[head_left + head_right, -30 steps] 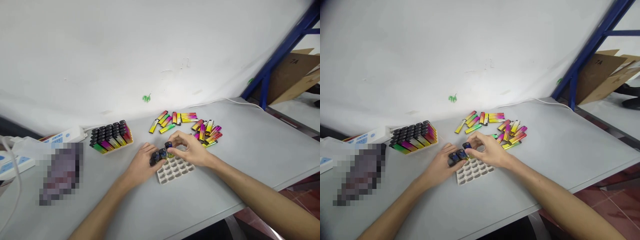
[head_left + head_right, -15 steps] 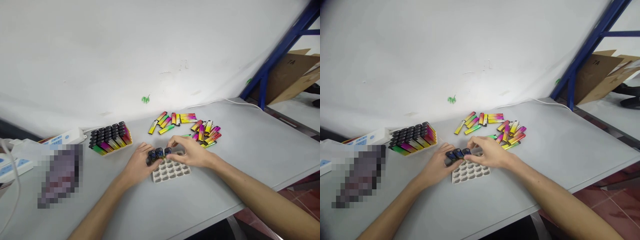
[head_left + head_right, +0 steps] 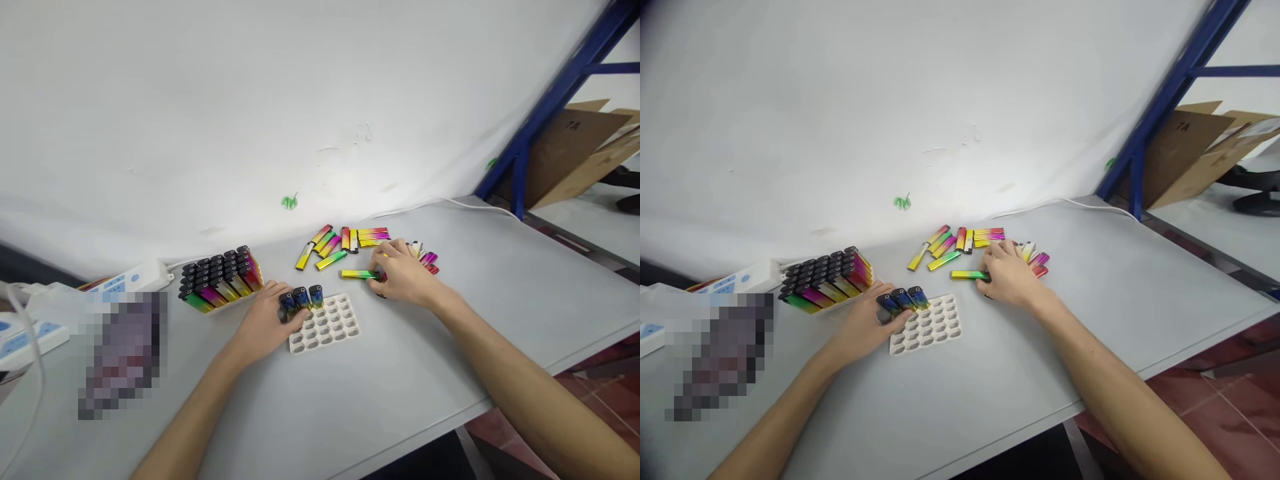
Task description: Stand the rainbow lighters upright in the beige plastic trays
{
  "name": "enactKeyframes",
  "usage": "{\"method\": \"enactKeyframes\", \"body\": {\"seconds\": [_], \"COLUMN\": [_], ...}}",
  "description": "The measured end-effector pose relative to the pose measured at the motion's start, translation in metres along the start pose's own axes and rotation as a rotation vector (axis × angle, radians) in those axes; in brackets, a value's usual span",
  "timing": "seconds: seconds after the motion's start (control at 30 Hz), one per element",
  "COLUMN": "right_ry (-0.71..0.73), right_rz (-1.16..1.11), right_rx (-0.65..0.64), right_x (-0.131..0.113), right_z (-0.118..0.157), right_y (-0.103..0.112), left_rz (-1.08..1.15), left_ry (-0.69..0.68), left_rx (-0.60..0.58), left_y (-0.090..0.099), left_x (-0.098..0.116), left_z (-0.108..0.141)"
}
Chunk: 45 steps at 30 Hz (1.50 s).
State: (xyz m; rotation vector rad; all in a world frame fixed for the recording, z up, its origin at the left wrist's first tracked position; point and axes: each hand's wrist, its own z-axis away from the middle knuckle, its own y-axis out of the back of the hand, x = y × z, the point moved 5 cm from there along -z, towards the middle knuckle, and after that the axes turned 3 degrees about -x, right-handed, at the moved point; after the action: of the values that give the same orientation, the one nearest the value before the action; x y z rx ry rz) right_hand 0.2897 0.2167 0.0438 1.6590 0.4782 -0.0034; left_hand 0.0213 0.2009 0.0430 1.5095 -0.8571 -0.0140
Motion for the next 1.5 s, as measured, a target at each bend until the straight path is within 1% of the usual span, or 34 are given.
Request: {"method": "enactKeyframes", "body": {"seconds": [0.1, 0.2, 0.3, 0.37, 0.47, 0.6, 0.8, 0.9, 1.0, 1.1, 1.23, 1.43, 1.5], "right_ry": [0.006, -0.044, -0.103, -0.101, -0.11, -0.176, -0.104, -0.094, -0.126, -0.112, -0.078, -0.119, -0.157], "right_rz": [-0.193, -0.503, -0.838, -0.941, -1.013, -1.092, -1.16, -1.118, -1.029, -1.021, -1.165, -1.315, -1.355], "right_rx": [0.052, 0.115, 0.08, 0.074, 0.119, 0.143, 0.087, 0.082, 0.085, 0.065, 0.011, -0.007, -0.008], "right_x": [-0.007, -0.014, -0.022, -0.027, -0.032, -0.035, -0.039, -0.04, -0.04, -0.044, -0.05, -0.045, -0.041], "right_z": [0.0, 0.002, 0.005, 0.006, 0.007, 0.008, 0.008, 0.01, 0.011, 0.01, 0.009, 0.01, 0.009], "right_y": [0.007, 0.014, 0.01, 0.007, 0.004, 0.0, -0.005, -0.007, -0.008, -0.008, -0.009, -0.016, -0.018], "left_rz": [0.019, 0.038, 0.046, 0.05, 0.057, 0.032, 0.025, 0.027, 0.046, 0.073, 0.078, 0.08, 0.083], "left_ry": [0.012, 0.025, 0.027, 0.028, 0.02, -0.017, -0.019, -0.021, -0.026, -0.043, -0.028, -0.017, -0.015], "left_rx": [-0.018, -0.038, -0.035, -0.028, -0.032, -0.037, -0.044, -0.049, -0.063, -0.082, -0.092, -0.088, -0.086], "left_y": [0.0, 0.0, 0.0, -0.001, -0.003, -0.003, -0.003, -0.004, -0.005, -0.006, -0.006, -0.008, -0.007], "left_x": [0.0, 0.001, 0.0, -0.001, -0.001, 0.004, 0.007, 0.007, 0.007, 0.009, 0.01, 0.007, 0.007], "left_z": [0.0, 0.0, 0.0, 0.0, 0.0, 0.001, 0.001, 0.001, 0.002, 0.003, 0.004, 0.004, 0.005]}}
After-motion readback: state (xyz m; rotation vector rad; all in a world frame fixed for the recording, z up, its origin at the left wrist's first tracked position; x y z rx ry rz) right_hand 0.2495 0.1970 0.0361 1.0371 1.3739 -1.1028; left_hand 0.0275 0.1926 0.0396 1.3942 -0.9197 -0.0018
